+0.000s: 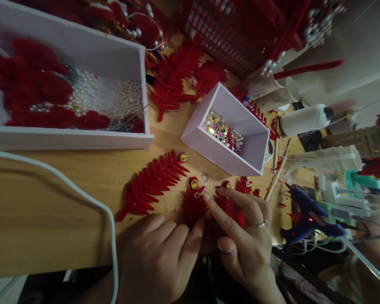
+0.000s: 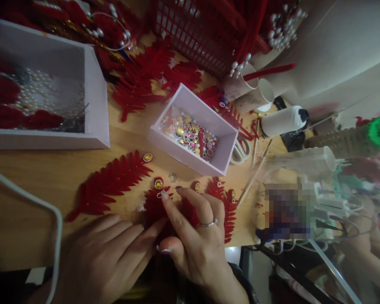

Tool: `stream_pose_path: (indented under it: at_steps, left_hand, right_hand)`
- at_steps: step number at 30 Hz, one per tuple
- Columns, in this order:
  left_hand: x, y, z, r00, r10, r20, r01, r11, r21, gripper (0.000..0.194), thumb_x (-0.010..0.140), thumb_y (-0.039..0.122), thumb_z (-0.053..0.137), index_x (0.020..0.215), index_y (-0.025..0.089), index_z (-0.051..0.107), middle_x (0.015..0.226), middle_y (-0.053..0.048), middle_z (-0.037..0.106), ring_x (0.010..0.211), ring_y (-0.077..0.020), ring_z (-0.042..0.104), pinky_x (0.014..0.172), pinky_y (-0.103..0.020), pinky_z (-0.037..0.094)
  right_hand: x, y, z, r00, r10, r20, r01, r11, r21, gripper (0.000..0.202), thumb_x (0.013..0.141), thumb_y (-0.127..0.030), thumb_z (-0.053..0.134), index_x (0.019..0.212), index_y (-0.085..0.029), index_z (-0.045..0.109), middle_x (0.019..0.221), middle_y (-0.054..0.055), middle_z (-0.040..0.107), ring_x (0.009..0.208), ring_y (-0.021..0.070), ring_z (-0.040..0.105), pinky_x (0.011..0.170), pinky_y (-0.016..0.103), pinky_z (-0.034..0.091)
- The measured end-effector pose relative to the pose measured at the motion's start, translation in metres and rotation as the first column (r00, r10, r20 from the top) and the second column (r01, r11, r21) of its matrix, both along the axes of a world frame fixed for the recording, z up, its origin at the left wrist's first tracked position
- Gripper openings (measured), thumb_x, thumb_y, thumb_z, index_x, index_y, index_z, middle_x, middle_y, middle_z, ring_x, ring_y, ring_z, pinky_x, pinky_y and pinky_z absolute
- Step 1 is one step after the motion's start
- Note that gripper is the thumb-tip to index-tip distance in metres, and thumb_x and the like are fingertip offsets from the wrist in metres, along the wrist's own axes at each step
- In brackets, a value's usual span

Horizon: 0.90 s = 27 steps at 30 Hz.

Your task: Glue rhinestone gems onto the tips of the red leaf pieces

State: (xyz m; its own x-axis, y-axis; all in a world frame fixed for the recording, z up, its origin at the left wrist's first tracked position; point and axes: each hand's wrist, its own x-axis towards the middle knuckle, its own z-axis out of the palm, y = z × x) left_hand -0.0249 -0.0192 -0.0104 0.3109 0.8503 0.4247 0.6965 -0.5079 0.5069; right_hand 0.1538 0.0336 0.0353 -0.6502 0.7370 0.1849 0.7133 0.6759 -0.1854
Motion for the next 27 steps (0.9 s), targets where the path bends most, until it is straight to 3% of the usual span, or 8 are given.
stream_pose_path:
  at_steps: [4, 14, 23, 27]
  left_hand:
    - [0.0013, -0.0001, -0.0007, 1.000, 0.005, 0.013, -0.005, 1.000, 0.003, 0.019, 0.096, 0.014, 0.048, 0.105, 0.011, 0.064, 0.057, 0.005, 0.058, 0.048, -0.0145, 0.053, 0.054, -0.035, 0.034]
    - [0.0016, 0.0015, 0.0013, 1.000, 0.012, -0.016, -0.012, 1.000, 0.000, 0.016, 0.094, 0.009, 0.047, 0.095, 0.014, 0.062, 0.056, 0.005, 0.057, 0.048, -0.0149, 0.052, 0.055, -0.034, 0.032]
    - [0.0013, 0.0003, 0.0009, 1.000, 0.005, 0.000, -0.005, 1.000, -0.003, 0.019, 0.095, 0.012, 0.047, 0.105, 0.011, 0.063, 0.058, 0.004, 0.058, 0.048, -0.0149, 0.053, 0.054, -0.034, 0.033]
    - [0.0010, -0.0001, 0.0009, 1.000, 0.008, -0.005, -0.008, 1.000, -0.007, 0.018, 0.095, 0.011, 0.046, 0.101, 0.013, 0.063, 0.057, 0.005, 0.058, 0.048, -0.0153, 0.052, 0.055, -0.035, 0.033]
  right_hand:
    - [-0.0010, -0.0002, -0.0020, 0.999, 0.004, 0.042, -0.003, 1.000, -0.024, 0.054, 0.103, -0.048, 0.020, 0.134, -0.026, 0.059, 0.126, 0.012, 0.053, 0.108, 0.0273, 0.049, 0.091, 0.047, 0.045]
    - [-0.0043, 0.0016, -0.0053, 0.996, 0.013, 0.088, -0.012, 1.000, -0.005, 0.053, 0.102, -0.046, 0.026, 0.124, -0.020, 0.067, 0.128, 0.015, 0.053, 0.109, 0.0279, 0.049, 0.093, 0.045, 0.044]
    - [-0.0022, -0.0019, -0.0014, 0.997, -0.016, 0.077, 0.012, 0.999, 0.050, 0.054, 0.103, -0.048, 0.024, 0.123, -0.024, 0.067, 0.130, 0.013, 0.049, 0.111, 0.0276, 0.047, 0.094, 0.045, 0.044]
    - [-0.0031, -0.0026, -0.0023, 0.995, -0.013, 0.094, 0.010, 1.000, 0.026, 0.052, 0.102, -0.047, 0.026, 0.122, -0.025, 0.068, 0.130, 0.013, 0.050, 0.110, 0.0278, 0.047, 0.095, 0.044, 0.043]
